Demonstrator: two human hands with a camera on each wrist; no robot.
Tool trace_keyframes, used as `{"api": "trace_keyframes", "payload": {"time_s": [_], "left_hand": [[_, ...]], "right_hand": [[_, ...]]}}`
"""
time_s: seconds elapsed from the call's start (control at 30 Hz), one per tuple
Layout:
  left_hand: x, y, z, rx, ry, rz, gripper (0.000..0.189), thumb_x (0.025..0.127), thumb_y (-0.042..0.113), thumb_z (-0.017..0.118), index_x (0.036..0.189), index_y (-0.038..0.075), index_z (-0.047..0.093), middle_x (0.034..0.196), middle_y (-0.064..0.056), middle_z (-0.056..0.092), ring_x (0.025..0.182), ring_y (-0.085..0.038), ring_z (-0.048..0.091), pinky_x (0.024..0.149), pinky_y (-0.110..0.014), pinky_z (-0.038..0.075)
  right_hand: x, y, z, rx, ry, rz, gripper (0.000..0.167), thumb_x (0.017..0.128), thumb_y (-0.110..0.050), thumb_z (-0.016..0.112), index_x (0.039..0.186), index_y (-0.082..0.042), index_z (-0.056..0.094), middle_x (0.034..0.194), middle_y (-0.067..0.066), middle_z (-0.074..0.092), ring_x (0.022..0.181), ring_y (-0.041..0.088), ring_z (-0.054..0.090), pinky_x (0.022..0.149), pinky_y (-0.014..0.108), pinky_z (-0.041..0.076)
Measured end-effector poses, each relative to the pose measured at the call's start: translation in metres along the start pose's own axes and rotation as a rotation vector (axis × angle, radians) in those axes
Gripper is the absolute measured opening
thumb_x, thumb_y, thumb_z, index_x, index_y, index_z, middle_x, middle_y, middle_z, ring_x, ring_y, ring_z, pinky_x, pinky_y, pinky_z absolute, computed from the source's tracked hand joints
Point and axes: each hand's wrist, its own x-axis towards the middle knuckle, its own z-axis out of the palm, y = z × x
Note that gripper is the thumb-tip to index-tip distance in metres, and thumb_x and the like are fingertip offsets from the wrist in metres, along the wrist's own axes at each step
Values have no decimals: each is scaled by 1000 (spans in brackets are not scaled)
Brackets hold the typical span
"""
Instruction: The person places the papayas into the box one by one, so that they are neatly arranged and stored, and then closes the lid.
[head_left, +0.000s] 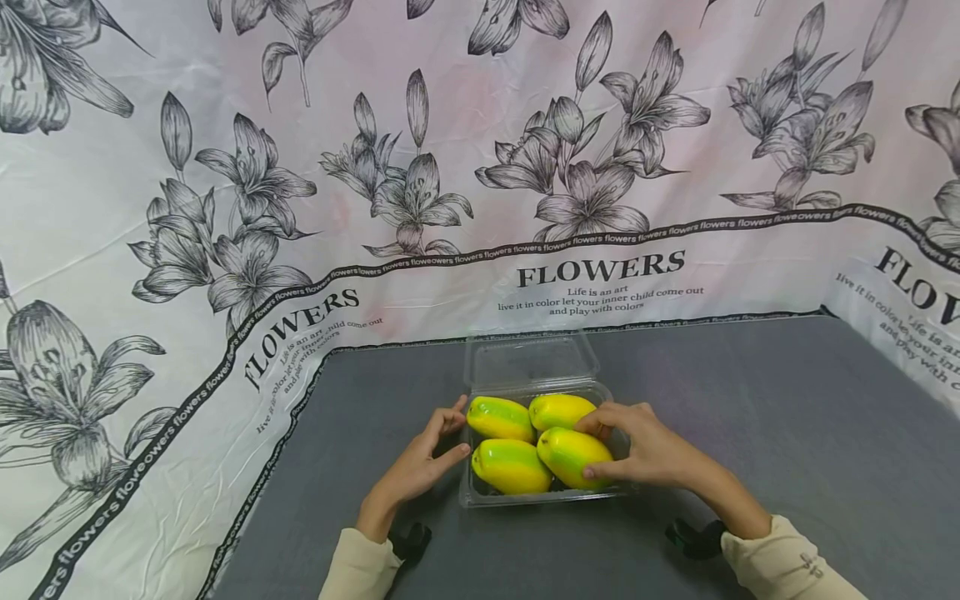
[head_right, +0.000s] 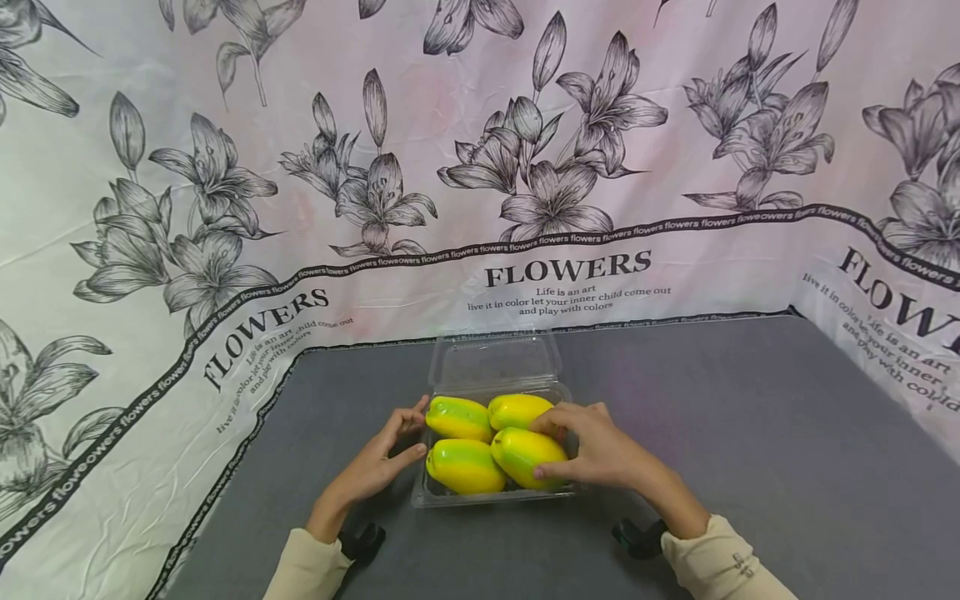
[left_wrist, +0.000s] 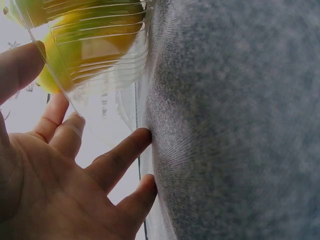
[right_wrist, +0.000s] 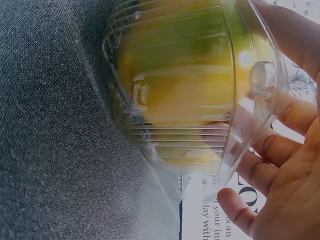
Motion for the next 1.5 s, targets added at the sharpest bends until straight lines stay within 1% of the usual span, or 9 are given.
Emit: {"api": "trace_keyframes", "payload": {"time_s": [0.23,0.5,0.6,0.73,0.87,1.13,1.33,1.43,1.5], "left_hand": [[-1,-1,0,0,2,-6,38,105,24,59,136,11,40,172,-3,17,149,-36,39,117,-68,29],[0,1,-1,-6,3,-11,37,105,22,59,136,12,41,172,-2,17,149,-36,39,117,-68,28],[0,1,-1,2,2,-9,37,105,22,59,136,13,41,172,-2,17,149,-36,39,117,-68,28],[0,0,-1,4,2,-9,37,104,23,59,135,11,41,172,-2,18,148,-36,40,117,-68,28],[0,0,-1,1,-3,-3,37,105,24,59,134,9,41,172,-3,17,148,-37,40,117,-68,29],[1,0,0,2,1,-3,39,104,25,60,135,10,41,172,-2,18,148,-37,40,116,-69,28],[2,0,0,-16,7,-27,38,104,25,60,134,11,42,171,3,20,149,-33,40,118,-67,27],[1,-1,0,-20,5,-21,38,104,24,60,134,11,42,171,3,20,149,-33,39,118,-67,27],[1,-1,0,-19,4,-11,37,104,24,60,134,11,42,171,1,19,149,-35,39,118,-67,27]], "right_hand": [[2,-1,-1,3,-30,9,45,78,-41,88,116,-25,69,102,-18,68,91,1,59,84,40,27],[2,-2,-2,1,-31,-1,46,79,-40,88,117,-23,69,104,-14,69,92,3,60,84,39,27],[1,-2,-2,2,-23,-8,43,81,-38,87,117,-22,69,103,-15,68,92,4,60,84,38,26],[0,-3,-2,-2,-1,-14,37,84,-34,84,117,-22,70,103,-16,68,91,7,61,84,38,27],[0,-3,-4,5,27,-9,32,87,-32,82,115,-21,71,105,-13,69,89,11,62,87,41,28],[1,2,-8,0,97,12,32,89,-26,79,119,-18,71,109,-5,69,93,16,58,88,46,32],[1,5,-12,-30,148,27,34,92,-24,76,124,-16,69,116,-1,68,101,17,56,91,51,36],[0,6,-13,-33,173,40,33,93,-24,75,124,-15,69,120,-1,68,106,18,57,94,56,37],[0,8,-13,-27,188,50,33,94,-23,74,125,-14,69,121,0,67,108,21,57,95,59,37]]}}
